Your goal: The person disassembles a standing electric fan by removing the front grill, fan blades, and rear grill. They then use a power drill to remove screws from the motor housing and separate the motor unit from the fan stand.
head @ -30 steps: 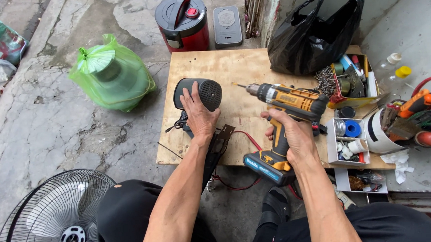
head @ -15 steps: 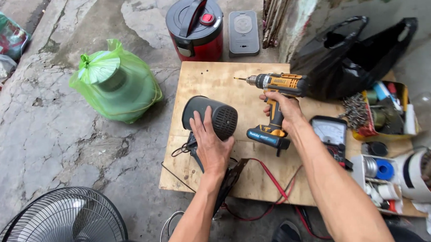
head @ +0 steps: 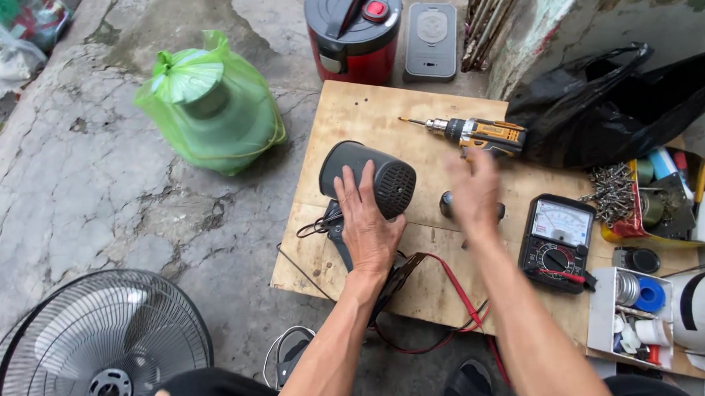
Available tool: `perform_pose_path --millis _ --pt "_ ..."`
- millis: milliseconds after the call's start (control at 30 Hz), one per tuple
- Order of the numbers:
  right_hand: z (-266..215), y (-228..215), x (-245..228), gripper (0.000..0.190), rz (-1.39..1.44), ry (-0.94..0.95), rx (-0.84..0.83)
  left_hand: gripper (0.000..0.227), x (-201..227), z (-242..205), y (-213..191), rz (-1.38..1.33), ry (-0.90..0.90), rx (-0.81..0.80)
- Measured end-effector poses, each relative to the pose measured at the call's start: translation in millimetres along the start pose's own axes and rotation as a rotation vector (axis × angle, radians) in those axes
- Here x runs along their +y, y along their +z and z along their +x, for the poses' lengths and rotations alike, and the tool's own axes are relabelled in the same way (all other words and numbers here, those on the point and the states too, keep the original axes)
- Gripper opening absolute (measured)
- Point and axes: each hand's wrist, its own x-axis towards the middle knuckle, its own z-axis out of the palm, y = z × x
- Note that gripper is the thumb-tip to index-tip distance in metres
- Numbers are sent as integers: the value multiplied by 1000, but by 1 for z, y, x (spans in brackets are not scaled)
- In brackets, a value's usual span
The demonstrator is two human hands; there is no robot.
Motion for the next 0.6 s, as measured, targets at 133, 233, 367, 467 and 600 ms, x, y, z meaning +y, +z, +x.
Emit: perform_pose_path --millis 133,233,367,467,600 --pt "-55 21 -46 89 114 142 -411 93 -12 -11 1 -12 32 54" --pt "-62 23 -51 99 -45 128 -475 89 -6 -42 -27 -46 98 129" --pt "-72 21 -65 90 -118 146 -428 94 -22 -111 -54 102 172 6" --pt "-75 25 -66 86 -150 116 -373 79 -43 -109 -56 48 -48 -71" --pt "-62 24 -41 79 9 104 -331 73 -63 -109 -52 -23 -62 -34"
